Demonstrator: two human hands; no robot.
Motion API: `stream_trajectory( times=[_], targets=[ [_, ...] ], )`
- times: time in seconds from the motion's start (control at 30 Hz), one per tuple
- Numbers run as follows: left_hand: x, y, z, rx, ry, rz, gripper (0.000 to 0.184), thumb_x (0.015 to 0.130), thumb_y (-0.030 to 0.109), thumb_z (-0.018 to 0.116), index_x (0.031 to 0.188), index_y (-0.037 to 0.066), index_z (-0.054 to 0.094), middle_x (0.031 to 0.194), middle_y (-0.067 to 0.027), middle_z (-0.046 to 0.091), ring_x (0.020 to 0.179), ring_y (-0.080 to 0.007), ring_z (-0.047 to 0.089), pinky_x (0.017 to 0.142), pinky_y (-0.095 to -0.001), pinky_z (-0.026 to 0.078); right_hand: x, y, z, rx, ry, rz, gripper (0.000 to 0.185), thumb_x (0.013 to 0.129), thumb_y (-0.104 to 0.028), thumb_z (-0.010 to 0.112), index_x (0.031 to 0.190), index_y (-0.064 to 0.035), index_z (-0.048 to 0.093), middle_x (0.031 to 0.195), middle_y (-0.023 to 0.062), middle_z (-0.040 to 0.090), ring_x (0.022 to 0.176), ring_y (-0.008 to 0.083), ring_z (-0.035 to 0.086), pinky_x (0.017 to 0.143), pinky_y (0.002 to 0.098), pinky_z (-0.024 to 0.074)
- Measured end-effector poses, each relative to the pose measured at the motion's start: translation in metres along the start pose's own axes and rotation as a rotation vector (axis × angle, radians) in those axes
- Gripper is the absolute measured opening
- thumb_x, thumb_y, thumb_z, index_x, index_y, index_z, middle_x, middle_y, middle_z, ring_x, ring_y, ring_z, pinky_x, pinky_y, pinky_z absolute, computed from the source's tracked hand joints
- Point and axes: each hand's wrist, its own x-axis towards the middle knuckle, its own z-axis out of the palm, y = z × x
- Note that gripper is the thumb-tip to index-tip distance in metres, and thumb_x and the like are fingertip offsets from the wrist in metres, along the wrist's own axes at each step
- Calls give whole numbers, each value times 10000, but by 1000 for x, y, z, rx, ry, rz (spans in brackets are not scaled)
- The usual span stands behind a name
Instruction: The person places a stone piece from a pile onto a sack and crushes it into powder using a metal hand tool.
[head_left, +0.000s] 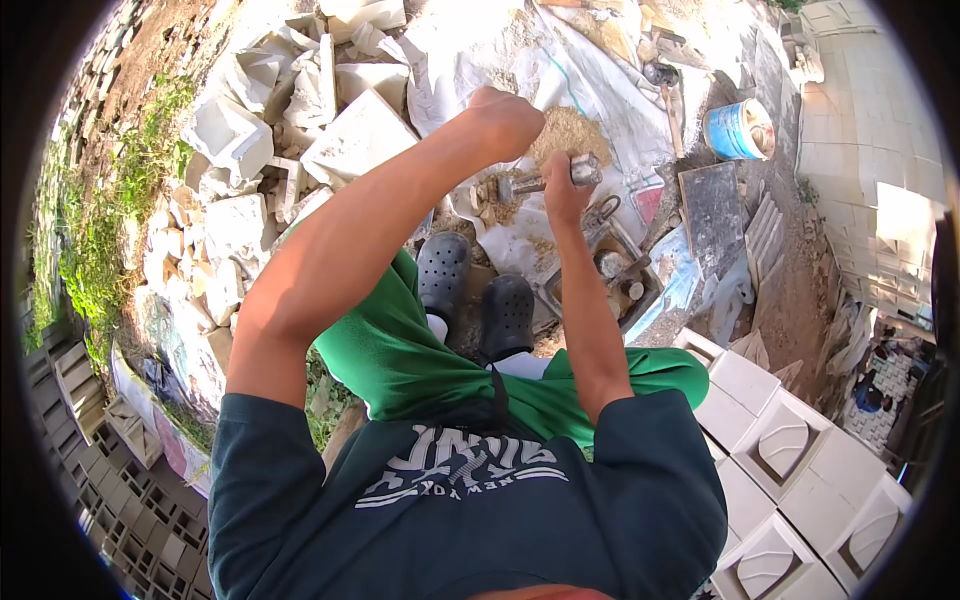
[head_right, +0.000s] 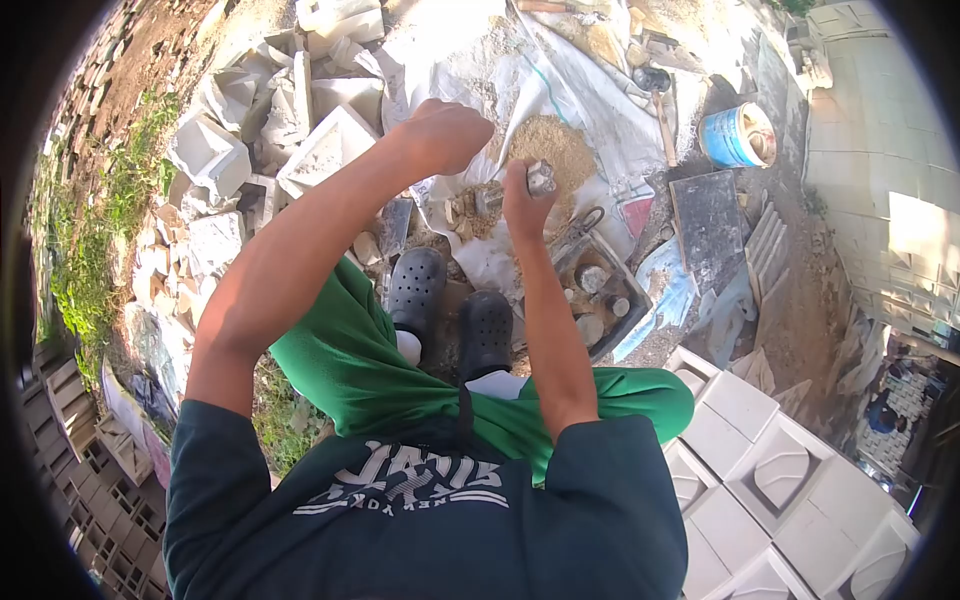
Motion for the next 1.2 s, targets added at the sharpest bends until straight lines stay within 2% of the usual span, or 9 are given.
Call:
stream_trajectory(
  times=[0.27,0.37,0.4,0.5,0.77,0.9,0.97,1.17,1.2],
  targets=[
    [1,2,0,26,-25,29,182,759,3,550,911,39,641,912,-122,666,922,-302,642,738,-418,514,-13,-101,16,-4,24,-5,107,810,-4,593,711,-38,570,617,-55,496,553,34,461,497,209,373],
    [5,-2,1,25,-1,33,178,758,1,549,906,40,641,911,-126,665,925,-299,641,739,-420,514,-11,-36,1,-31,-2,-135,123,820,-2,590,707,-46,570,623,-59,493,561,26,459,498,202,370],
    [8,-3,6,27,4,35,175,758,1,551,903,39,642,911,-128,665,926,-298,641,737,-418,515,-10,8,-12,-43,-45,-64,121,830,-7,593,720,-55,573,642,-56,515,569,19,466,495,196,365],
    [5,0,0,42,-6,34,171,756,1,552,896,37,644,909,-130,667,923,-297,643,732,-412,517,-2,-4,5,-40,4,90,106,836,-28,602,740,-60,571,647,-52,525,563,22,467,491,194,363],
    [0,2,-4,17,-5,19,168,730,-5,567,873,23,649,878,-137,671,887,-304,650,710,-410,516,-5,-73,-20,-5,-198,8,144,829,-10,527,693,-46,496,603,0,486,552,71,442,500,242,353],
    [0,7,5,46,-18,57,158,725,-4,566,845,25,665,867,-134,673,873,-302,654,696,-404,517,-15,-7,-20,-200,-21,-118,214,833,-18,525,637,-65,452,605,-2,487,545,62,419,495,234,322],
    [3,6,6,39,-12,63,155,727,-3,570,844,32,667,857,-126,675,864,-299,656,689,-400,520,-2,-1,-25,-43,9,53,148,858,-56,576,713,-59,550,626,-40,516,566,46,468,490,224,356],
    [2,9,1,61,-57,41,178,767,44,614,918,58,706,930,-89,696,884,-250,669,713,-367,524,-12,-79,-10,-32,36,-12,141,858,-79,564,723,-47,538,620,-28,495,558,59,436,506,237,344],
    [4,7,3,64,-54,38,178,767,44,614,918,58,706,930,-89,696,884,-250,669,713,-367,524,-17,-88,-7,-37,45,-24,174,849,-37,520,690,-61,456,587,-27,427,525,66,380,488,247,308]
  ],
)
